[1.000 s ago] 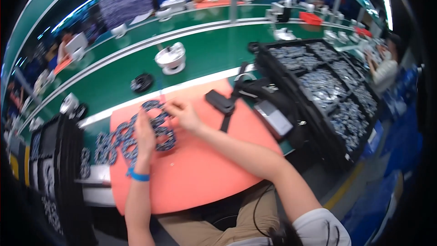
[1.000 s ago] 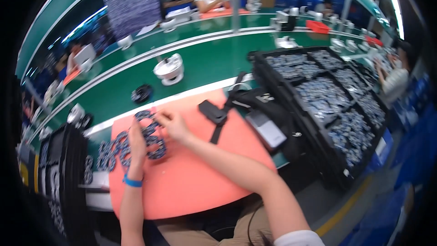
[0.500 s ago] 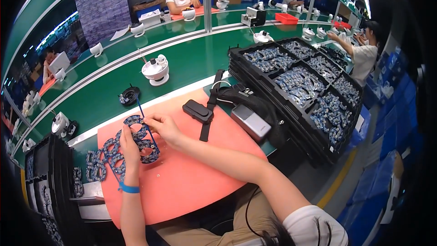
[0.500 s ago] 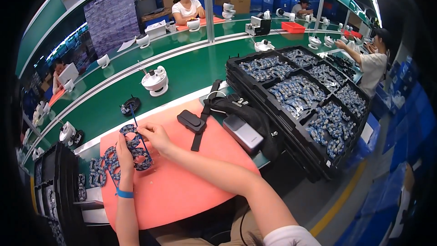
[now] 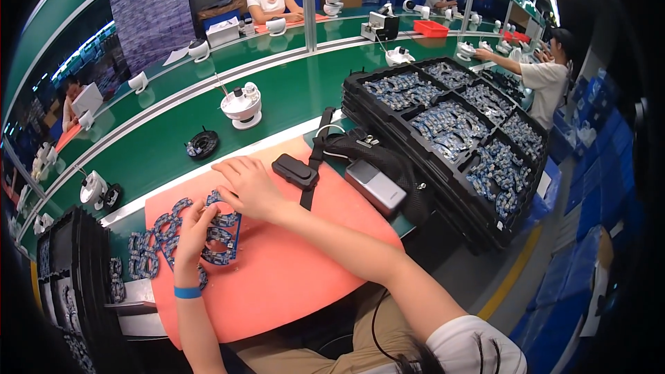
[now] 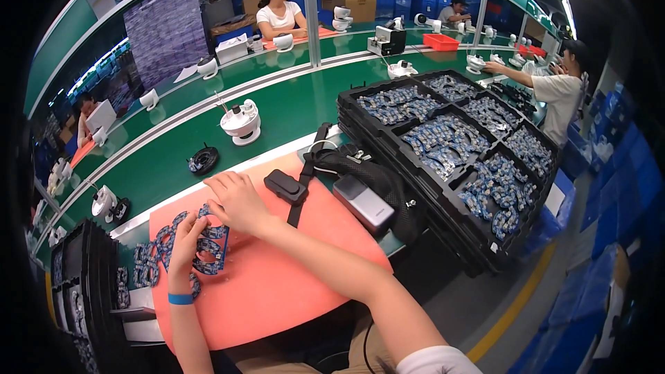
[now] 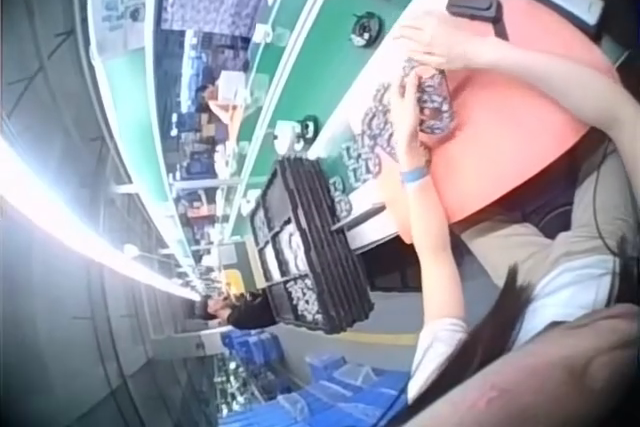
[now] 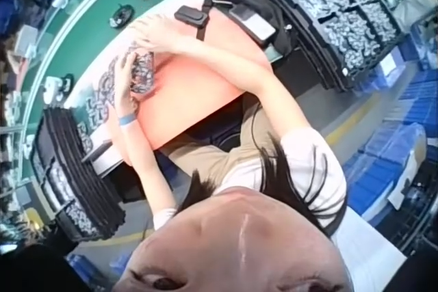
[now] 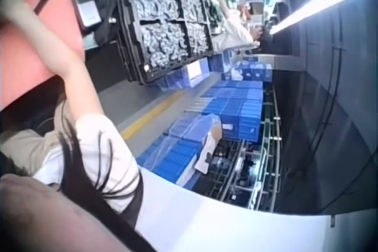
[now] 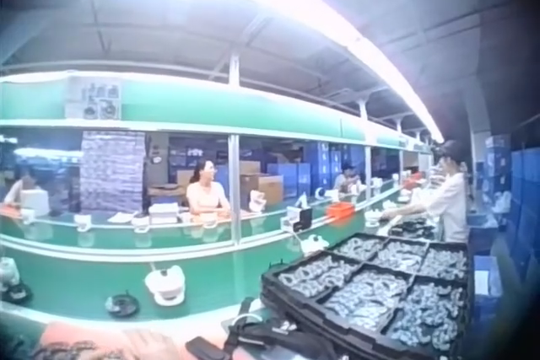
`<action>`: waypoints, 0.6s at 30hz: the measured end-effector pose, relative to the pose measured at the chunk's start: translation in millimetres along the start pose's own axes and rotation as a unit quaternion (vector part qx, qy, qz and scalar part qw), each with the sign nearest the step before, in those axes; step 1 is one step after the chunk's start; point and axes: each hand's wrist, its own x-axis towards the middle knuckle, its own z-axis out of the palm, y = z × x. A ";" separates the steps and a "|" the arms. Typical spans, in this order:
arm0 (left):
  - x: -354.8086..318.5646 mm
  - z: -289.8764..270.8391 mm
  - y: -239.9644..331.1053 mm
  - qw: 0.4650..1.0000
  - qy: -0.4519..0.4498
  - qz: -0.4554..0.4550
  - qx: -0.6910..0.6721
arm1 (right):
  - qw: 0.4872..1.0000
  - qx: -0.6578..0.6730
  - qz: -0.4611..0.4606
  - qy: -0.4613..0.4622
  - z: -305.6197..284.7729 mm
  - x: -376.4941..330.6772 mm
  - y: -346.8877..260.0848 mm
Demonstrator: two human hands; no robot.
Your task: Assembling, inspecting, and organizing printed circuit board panels on a factory production line.
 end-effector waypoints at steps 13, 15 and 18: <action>-0.6 -6.5 7.2 0.955 0.049 -0.061 -0.286 | 0.941 0.223 0.252 0.043 -2.2 6.7 9.8; 0.9 -3.2 5.0 0.963 0.030 -0.047 -0.262 | 0.939 0.215 0.262 0.051 -3.9 5.3 14.5; -5.7 -5.6 9.0 0.981 0.033 -0.011 -0.191 | 0.927 0.239 0.270 0.101 1.7 8.1 12.4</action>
